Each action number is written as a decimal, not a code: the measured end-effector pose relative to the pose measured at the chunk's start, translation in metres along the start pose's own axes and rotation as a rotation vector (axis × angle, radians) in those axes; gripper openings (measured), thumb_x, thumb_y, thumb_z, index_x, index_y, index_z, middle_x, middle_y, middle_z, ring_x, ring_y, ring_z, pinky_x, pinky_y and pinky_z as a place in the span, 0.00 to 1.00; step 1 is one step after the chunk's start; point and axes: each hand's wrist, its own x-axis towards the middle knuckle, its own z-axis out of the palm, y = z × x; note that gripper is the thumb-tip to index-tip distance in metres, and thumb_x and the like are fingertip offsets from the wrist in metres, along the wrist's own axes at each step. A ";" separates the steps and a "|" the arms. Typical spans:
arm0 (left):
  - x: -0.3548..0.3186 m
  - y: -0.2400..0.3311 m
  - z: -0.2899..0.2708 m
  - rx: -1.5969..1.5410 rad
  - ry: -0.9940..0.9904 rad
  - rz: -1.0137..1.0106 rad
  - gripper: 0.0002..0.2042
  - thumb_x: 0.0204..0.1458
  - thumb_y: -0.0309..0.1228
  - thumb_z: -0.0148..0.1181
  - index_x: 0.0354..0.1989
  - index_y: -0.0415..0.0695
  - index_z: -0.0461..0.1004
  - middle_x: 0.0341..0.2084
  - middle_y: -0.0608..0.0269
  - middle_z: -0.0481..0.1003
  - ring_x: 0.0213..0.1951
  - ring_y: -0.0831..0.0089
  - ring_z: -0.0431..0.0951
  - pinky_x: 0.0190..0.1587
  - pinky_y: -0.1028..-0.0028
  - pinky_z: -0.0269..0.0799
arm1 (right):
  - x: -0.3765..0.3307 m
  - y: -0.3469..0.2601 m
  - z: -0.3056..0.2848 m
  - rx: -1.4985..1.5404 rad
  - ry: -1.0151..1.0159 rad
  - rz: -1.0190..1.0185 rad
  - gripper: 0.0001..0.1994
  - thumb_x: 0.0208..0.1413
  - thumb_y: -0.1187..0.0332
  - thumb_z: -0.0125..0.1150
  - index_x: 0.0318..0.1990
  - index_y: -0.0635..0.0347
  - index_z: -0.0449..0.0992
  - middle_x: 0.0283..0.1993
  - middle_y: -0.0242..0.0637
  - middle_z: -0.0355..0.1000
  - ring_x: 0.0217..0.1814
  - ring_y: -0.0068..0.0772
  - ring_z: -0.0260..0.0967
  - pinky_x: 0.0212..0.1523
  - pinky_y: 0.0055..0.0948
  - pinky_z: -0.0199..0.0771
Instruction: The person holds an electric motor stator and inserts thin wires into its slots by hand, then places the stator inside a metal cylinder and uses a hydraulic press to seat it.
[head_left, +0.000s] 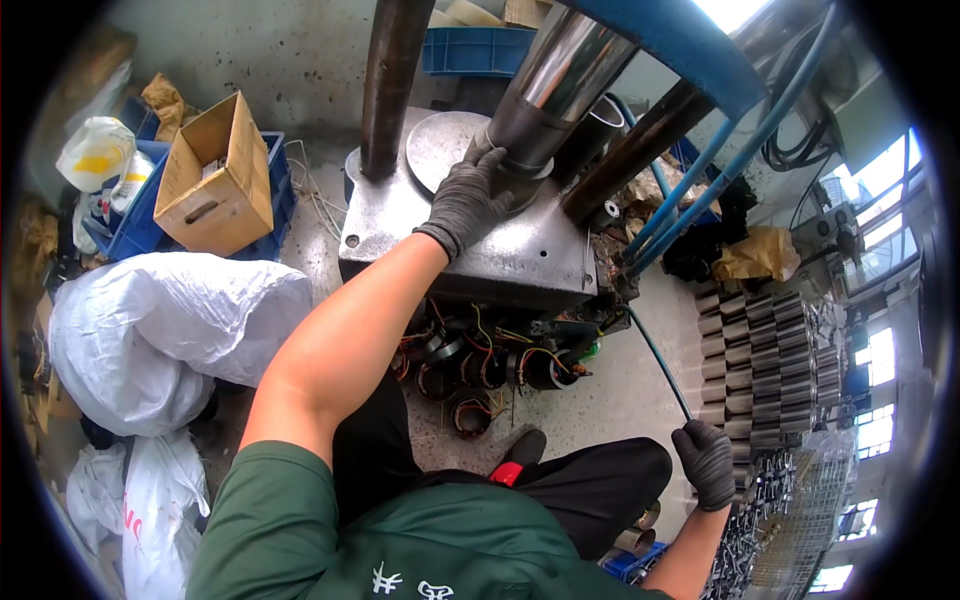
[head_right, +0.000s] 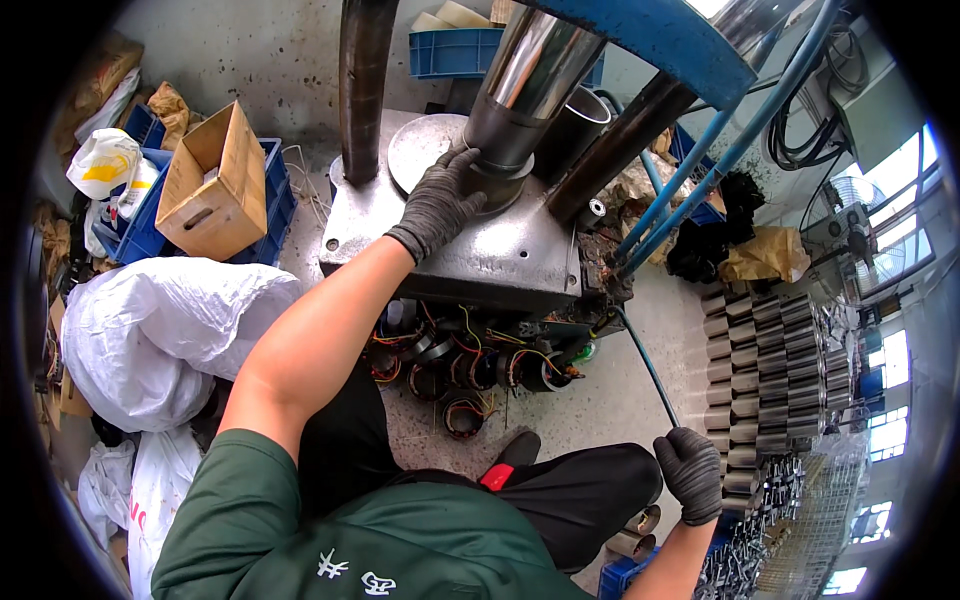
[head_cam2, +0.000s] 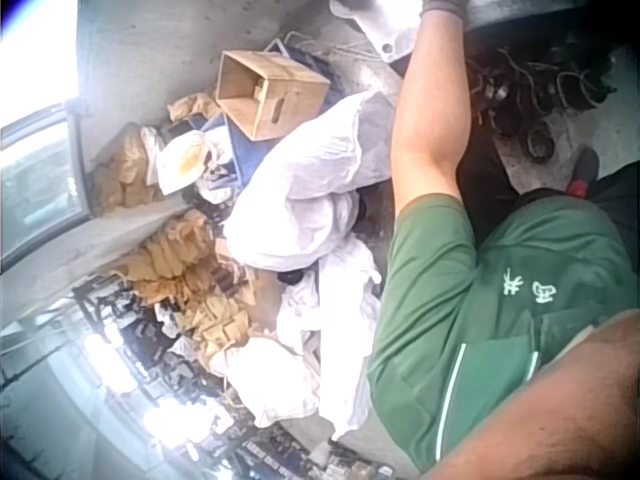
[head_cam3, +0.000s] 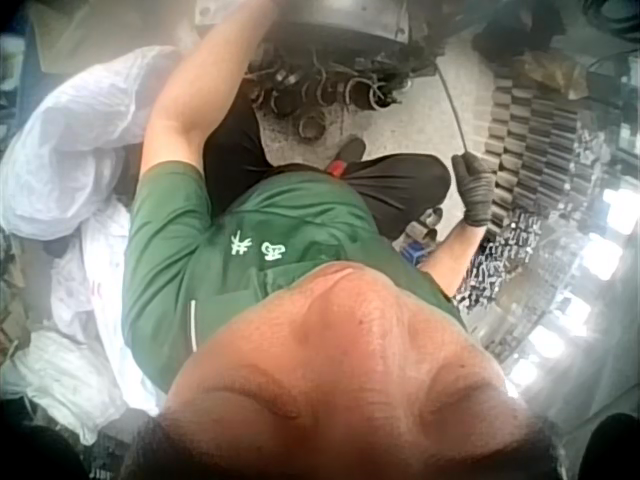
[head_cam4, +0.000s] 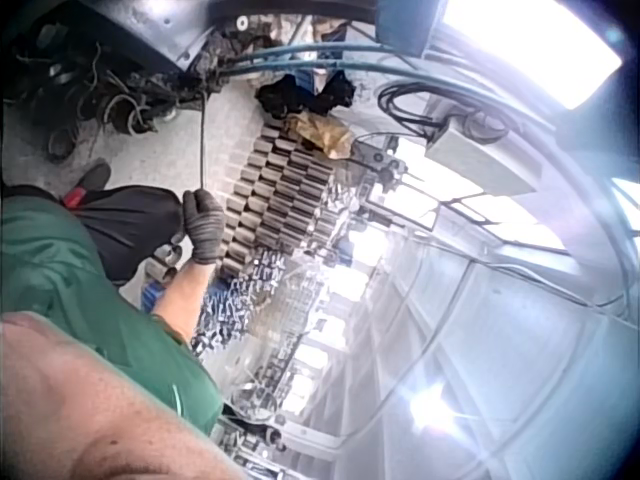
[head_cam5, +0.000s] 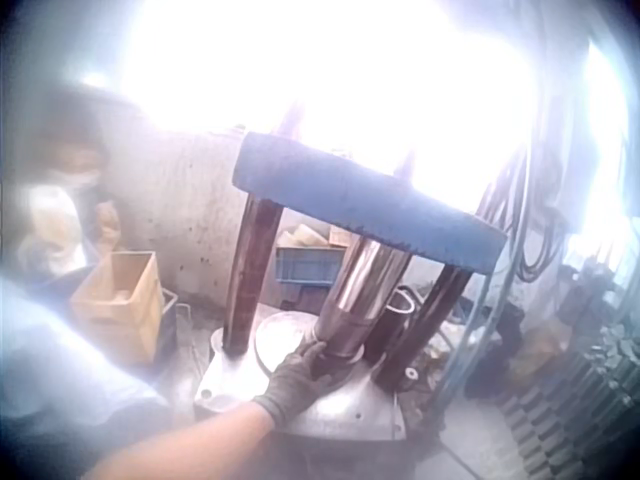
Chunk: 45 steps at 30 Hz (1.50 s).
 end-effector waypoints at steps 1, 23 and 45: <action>0.000 -0.001 0.000 -0.017 0.003 0.002 0.36 0.47 0.30 0.70 0.68 0.42 0.66 0.68 0.48 0.64 0.66 0.49 0.68 0.71 0.61 0.64 | 0.001 -0.001 -0.003 0.007 -0.020 -0.008 0.11 0.55 0.67 0.67 0.28 0.66 0.76 0.27 0.55 0.71 0.30 0.59 0.72 0.30 0.47 0.69; 0.000 0.004 -0.003 -0.014 0.008 0.013 0.35 0.50 0.29 0.70 0.69 0.43 0.65 0.69 0.50 0.63 0.66 0.50 0.67 0.71 0.61 0.63 | 0.010 0.003 -0.022 0.058 -0.366 -0.083 0.16 0.54 0.76 0.57 0.50 0.63 0.81 0.40 0.48 0.81 0.43 0.48 0.80 0.48 0.38 0.78; -0.001 0.005 0.000 0.000 -0.016 -0.010 0.35 0.50 0.31 0.70 0.69 0.43 0.65 0.68 0.49 0.63 0.66 0.50 0.68 0.71 0.61 0.64 | 0.008 0.008 -0.021 0.323 -0.351 0.133 0.14 0.58 0.76 0.56 0.50 0.64 0.81 0.36 0.42 0.80 0.30 0.26 0.75 0.35 0.29 0.78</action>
